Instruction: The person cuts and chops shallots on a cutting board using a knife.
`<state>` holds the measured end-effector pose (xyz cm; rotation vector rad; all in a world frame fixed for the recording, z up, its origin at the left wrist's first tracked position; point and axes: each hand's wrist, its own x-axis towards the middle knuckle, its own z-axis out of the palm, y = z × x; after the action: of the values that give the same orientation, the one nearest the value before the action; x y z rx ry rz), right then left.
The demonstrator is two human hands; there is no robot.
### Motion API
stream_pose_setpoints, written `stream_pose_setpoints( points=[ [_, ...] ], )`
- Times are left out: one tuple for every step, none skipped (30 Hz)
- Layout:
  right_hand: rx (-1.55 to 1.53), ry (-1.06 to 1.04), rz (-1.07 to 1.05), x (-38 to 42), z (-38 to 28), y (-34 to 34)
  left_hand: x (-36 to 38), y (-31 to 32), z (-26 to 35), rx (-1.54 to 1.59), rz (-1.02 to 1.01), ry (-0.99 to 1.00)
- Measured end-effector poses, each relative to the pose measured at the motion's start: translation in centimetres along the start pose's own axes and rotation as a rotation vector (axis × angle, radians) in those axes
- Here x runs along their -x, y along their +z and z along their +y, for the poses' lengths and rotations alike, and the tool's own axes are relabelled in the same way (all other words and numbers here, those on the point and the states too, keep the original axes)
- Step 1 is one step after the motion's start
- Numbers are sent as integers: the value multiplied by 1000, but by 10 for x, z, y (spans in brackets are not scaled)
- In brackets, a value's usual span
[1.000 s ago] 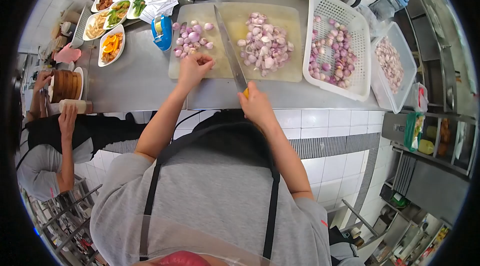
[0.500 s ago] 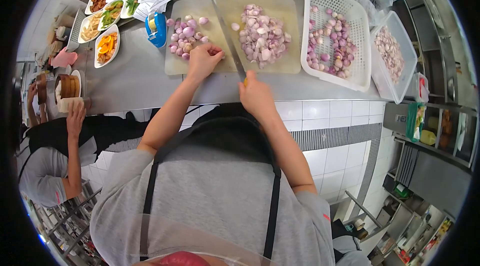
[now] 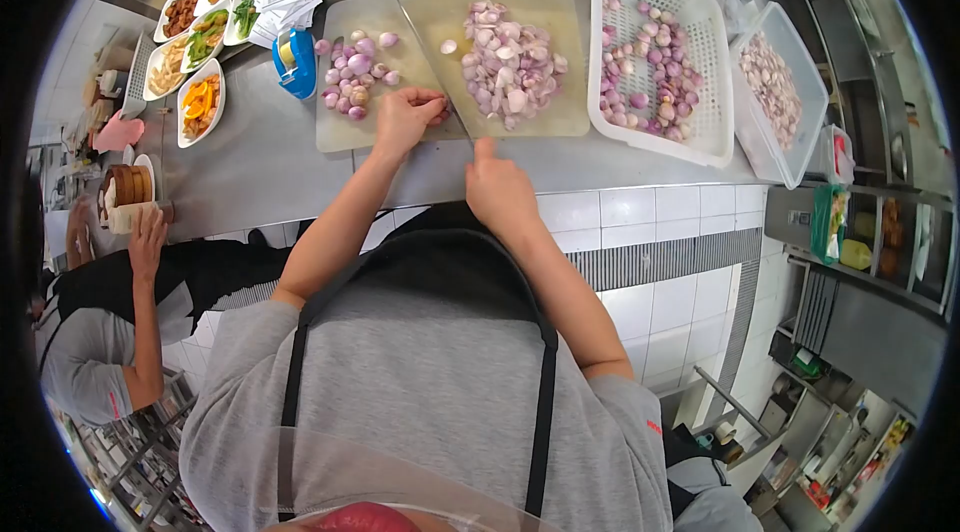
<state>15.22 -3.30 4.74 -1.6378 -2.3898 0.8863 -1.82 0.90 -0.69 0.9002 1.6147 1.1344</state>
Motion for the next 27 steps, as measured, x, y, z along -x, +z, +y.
stream_pose_setpoints(
  points=[
    [-1, 4, 0, 0, 0, -2, -1, 0, 0, -38, 17, -1],
    [-26, 2, -18, 0, 0, -5, -2, 0, -1, -38, 15, -2],
    [-50, -2, -35, -1, 0, -10, -3, 0, -1, 16, 6, -18],
    [-50, -2, -35, -2, 1, -14, -4, 0, -1, 71, -3, -35],
    [-71, -18, -51, -3, 2, -19, -4, -1, -1, 70, -3, -34],
    [-91, -34, -68, -4, 2, -24, -2, -2, 2, 130, -7, -45],
    [-91, -34, -67, -3, 3, -29, -1, -3, 4, 190, -10, -55],
    [-97, -15, -53, -2, 3, -34, 2, -7, 8, 190, -10, -53],
    [-101, 2, -40, -2, 3, -38, 8, -15, 20, 119, 45, 42],
    [-100, 0, -40, -1, 5, -39, 11, -23, 26, 46, 99, 135],
    [-123, 23, -27, 1, 6, -41, 8, -32, 24, 46, 102, 136],
    [-146, 45, -14, 3, 6, -41, 5, -41, 22, 49, 148, 212],
    [-145, 39, -14, 4, 8, -38, 2, -51, 22, 50, 196, 290],
    [-232, 26, -38, 5, 11, -32, 1, -60, 23, 16, 183, 284],
    [-317, 13, -63, 5, 13, -27, 0, -62, 24, 16, 190, 289],
    [-314, 3, -66, 5, 12, -24, -2, -64, 25, 172, 165, 278],
    [-374, 47, -100, 4, 9, -19, -2, -65, 24, 328, 142, 266],
    [-436, 93, -137, 3, 6, -16, -5, -67, 17, 329, 155, 268],
    [-436, 86, -145, 2, 2, -13, -8, -67, 8, 157, 108, 269],
    [-517, 131, -176, 2, -2, -12, -11, -68, 0, -15, 58, 268],
    [-599, 175, -205, 0, -5, -11, -8, -65, 2, -17, 65, 270],
    [-602, 170, -209, -1, -5, -8, -1, -57, 4, 7, 53, 308],
    [-637, 178, -216, -2, -5, -3, 3, -54, 6, 29, 39, 348],
    [-672, 185, -220, -4, -5, 0, 3, -58, 8, -163, 112, 354],
    [-674, 177, -221, -6, -7, 0, 2, -63, 10, -168, 118, 357],
    [-721, 198, -207, -6, -9, 0, 4, -69, 13, -370, 172, 401],
    [-768, 219, -192, -7, -11, 1, 5, -74, 16, -575, 225, 443]
  ],
)
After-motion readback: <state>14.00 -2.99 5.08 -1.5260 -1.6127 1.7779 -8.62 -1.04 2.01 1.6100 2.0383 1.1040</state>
